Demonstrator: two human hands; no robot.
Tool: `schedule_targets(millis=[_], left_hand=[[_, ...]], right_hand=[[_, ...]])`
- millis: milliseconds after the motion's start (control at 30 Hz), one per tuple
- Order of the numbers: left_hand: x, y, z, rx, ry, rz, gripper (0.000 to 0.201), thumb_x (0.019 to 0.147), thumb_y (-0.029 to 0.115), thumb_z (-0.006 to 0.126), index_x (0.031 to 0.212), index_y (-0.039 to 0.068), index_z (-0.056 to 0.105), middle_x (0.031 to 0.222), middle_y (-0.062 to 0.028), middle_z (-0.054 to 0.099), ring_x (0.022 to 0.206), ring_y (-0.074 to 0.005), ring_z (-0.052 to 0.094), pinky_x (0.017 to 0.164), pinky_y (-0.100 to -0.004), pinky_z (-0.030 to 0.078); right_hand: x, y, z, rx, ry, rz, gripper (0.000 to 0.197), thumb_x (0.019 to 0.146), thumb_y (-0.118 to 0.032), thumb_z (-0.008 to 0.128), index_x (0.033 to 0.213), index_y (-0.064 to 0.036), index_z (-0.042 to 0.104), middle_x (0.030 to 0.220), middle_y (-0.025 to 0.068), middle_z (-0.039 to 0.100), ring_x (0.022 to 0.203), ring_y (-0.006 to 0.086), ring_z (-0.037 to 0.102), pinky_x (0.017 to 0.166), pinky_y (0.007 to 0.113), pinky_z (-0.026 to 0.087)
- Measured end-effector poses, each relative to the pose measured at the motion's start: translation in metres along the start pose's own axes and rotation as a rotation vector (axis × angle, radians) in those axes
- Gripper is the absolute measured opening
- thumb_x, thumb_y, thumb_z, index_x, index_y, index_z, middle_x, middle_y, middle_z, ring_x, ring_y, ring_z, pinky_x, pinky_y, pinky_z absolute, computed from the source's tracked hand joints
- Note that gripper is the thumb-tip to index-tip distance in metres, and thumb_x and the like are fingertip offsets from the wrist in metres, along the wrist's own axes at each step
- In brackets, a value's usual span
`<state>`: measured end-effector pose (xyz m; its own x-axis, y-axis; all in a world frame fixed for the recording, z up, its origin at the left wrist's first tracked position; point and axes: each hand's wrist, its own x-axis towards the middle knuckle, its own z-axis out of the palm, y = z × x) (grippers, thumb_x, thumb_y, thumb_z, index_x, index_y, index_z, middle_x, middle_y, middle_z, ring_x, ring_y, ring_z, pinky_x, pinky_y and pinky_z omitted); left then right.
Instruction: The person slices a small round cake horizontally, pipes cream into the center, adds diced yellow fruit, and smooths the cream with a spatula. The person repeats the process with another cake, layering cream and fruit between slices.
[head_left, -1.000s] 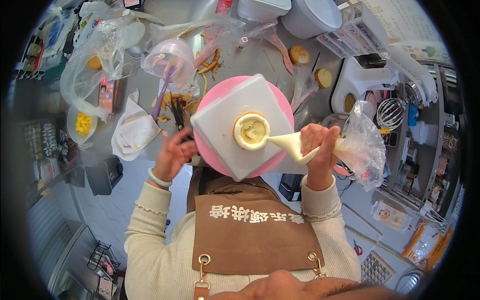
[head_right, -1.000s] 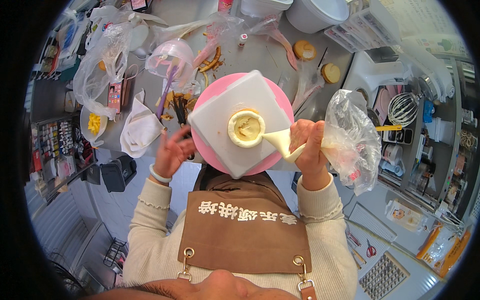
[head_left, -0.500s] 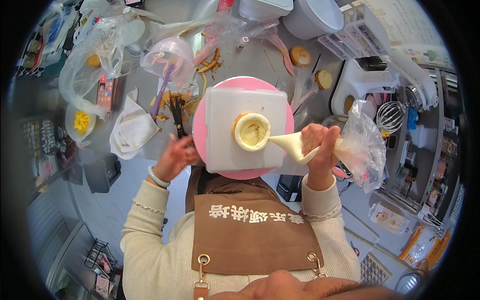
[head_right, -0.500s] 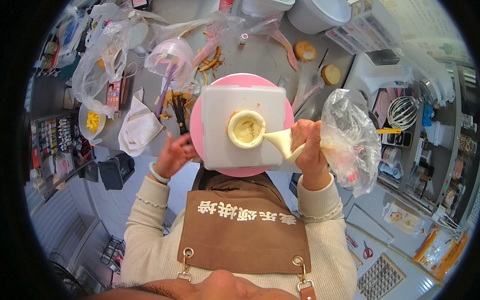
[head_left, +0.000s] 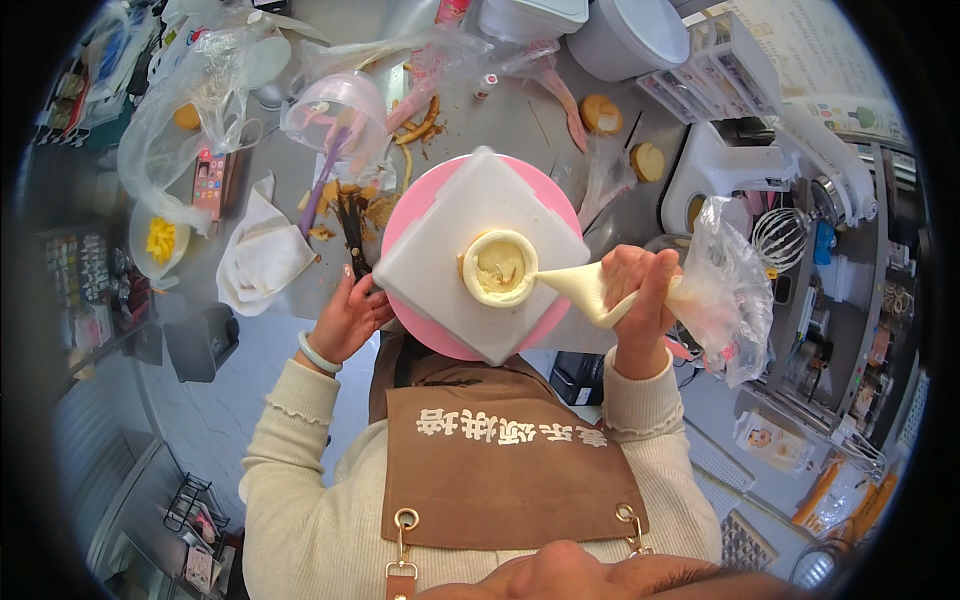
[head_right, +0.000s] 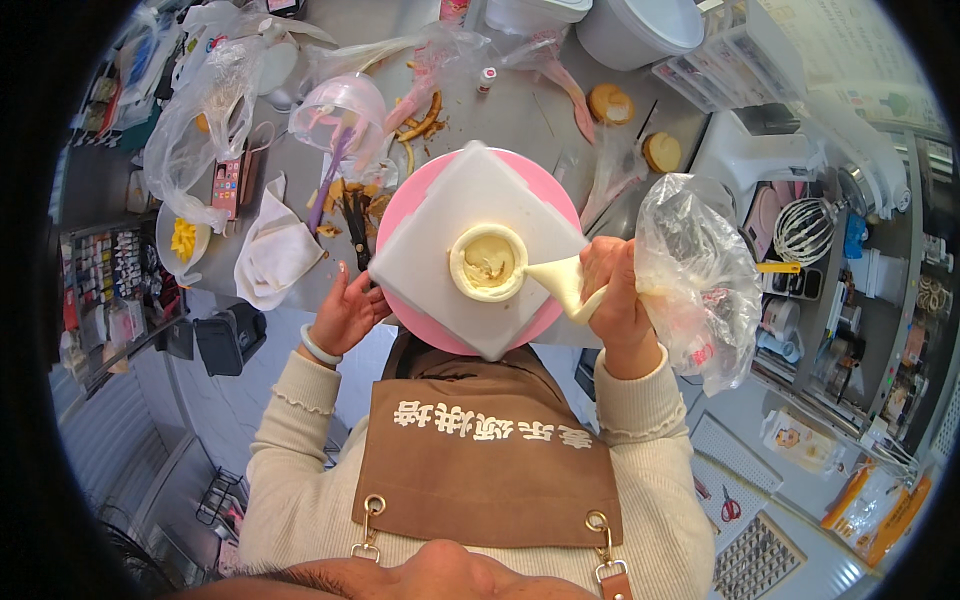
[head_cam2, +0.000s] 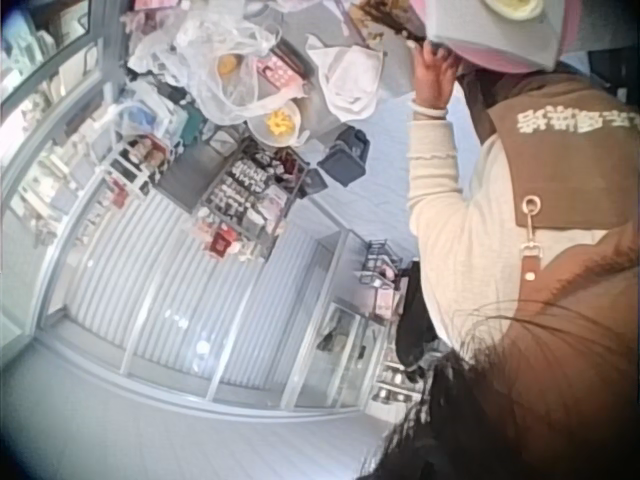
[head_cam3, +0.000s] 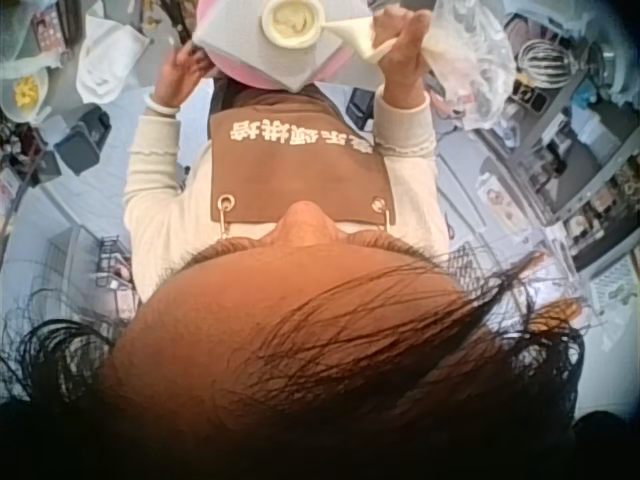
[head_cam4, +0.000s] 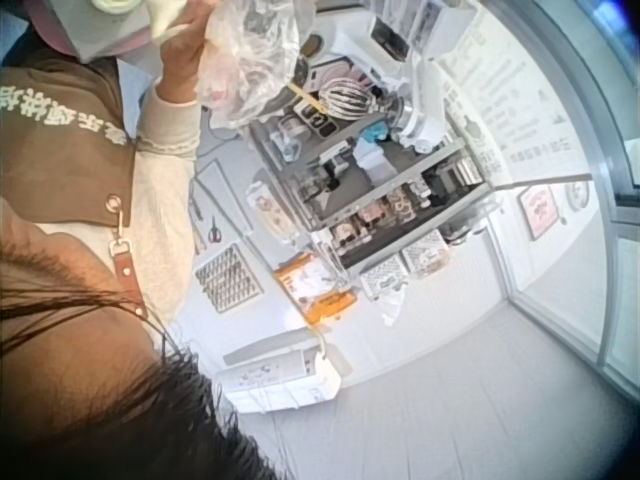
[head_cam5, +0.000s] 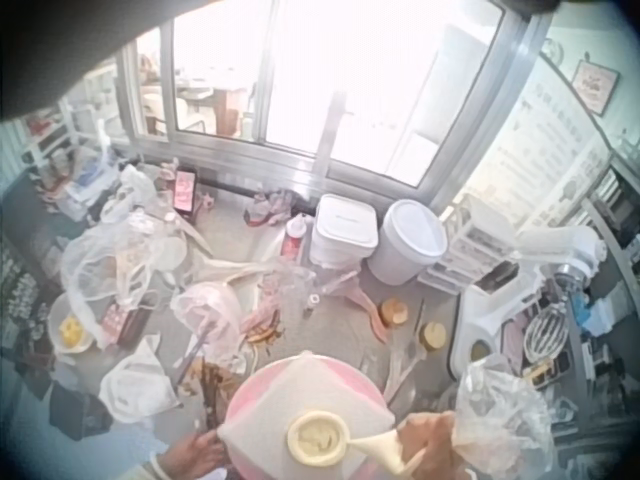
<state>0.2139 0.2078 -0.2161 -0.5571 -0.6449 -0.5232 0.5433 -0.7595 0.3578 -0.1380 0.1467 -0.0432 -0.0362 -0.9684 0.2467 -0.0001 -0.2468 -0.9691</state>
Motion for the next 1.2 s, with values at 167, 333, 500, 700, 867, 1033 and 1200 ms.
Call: schedule_targets(millis=[167,333,500,700,867,1033,1200], left_hand=[[-0.002,-0.01,-0.001,-0.077,0.002,-0.056,0.085,0.105,0.072,0.028,0.158,0.006,0.034,0.144,-0.0166,0.058,0.129,-0.0251,0.058,0.113,-0.0397,0.043],[-0.011,-0.013,0.002,-0.035,-0.023,-0.082,0.087,0.105,0.073,0.025,0.158,0.004,0.034,0.139,-0.0174,0.063,0.123,-0.0255,0.062,0.11,-0.0395,0.044],[-0.02,-0.014,0.007,-0.027,-0.078,-0.092,0.09,0.104,0.074,0.023,0.159,0.004,0.033,0.138,-0.0168,0.064,0.121,-0.0251,0.064,0.109,-0.0391,0.044],[-0.016,-0.027,-0.003,-0.009,-0.091,-0.02,0.087,0.105,0.073,0.024,0.159,0.005,0.034,0.143,-0.0167,0.061,0.127,-0.0254,0.061,0.112,-0.0386,0.042],[-0.023,0.01,0.029,0.357,0.128,0.104,0.087,0.106,0.07,0.025,0.161,0.002,0.029,0.152,-0.019,0.054,0.141,-0.0314,0.052,0.123,-0.0458,0.031],[-0.035,0.089,0.171,1.32,-0.026,0.995,0.092,0.096,0.053,0.068,0.159,-0.003,0.031,0.157,-0.0204,0.045,0.149,-0.0337,0.04,0.122,-0.0471,0.031],[0.003,0.088,0.32,1.75,-0.29,1.168,0.062,0.087,0.047,0.076,0.133,0.009,0.064,0.136,-0.0151,0.063,0.132,-0.0341,0.056,0.12,-0.0597,0.029]], right_hand=[[0.005,-0.001,0.0,0.005,-0.022,0.001,0.061,0.116,-0.033,0.033,0.059,-0.0134,0.039,0.046,-0.0009,0.037,0.043,0.0139,0.03,0.051,0.033,0.03],[0.008,0.0,0.001,-0.037,-0.016,-0.026,0.059,0.116,-0.032,0.033,0.06,-0.014,0.038,0.047,-0.0011,0.036,0.044,0.0143,0.029,0.053,0.033,0.031],[0.009,0.001,0.0,-0.028,-0.016,-0.035,0.057,0.116,-0.031,0.034,0.062,-0.0139,0.038,0.048,-0.0014,0.035,0.045,0.014,0.028,0.053,0.033,0.03],[0.008,0.004,-0.005,0.001,-0.024,-0.03,0.058,0.116,-0.035,0.032,0.063,-0.0132,0.039,0.05,-0.0013,0.037,0.046,0.0131,0.03,0.052,0.032,0.029],[0.01,-0.01,-0.012,0.185,-0.147,-0.169,0.064,0.115,-0.046,0.027,0.064,-0.0119,0.044,0.054,0.0017,0.046,0.052,0.0163,0.041,0.058,0.033,0.036],[0.001,-0.028,0.0,0.05,-0.374,-0.034,0.064,0.112,-0.053,0.034,0.079,-0.0053,0.061,0.073,0.0092,0.063,0.066,0.0217,0.058,0.075,0.037,0.046],[-0.005,-0.018,0.012,-0.166,-0.413,-0.412,0.048,0.101,-0.023,0.063,0.139,0.0003,0.045,0.129,0.0167,0.058,0.117,0.0285,0.058,0.101,0.041,0.048]])
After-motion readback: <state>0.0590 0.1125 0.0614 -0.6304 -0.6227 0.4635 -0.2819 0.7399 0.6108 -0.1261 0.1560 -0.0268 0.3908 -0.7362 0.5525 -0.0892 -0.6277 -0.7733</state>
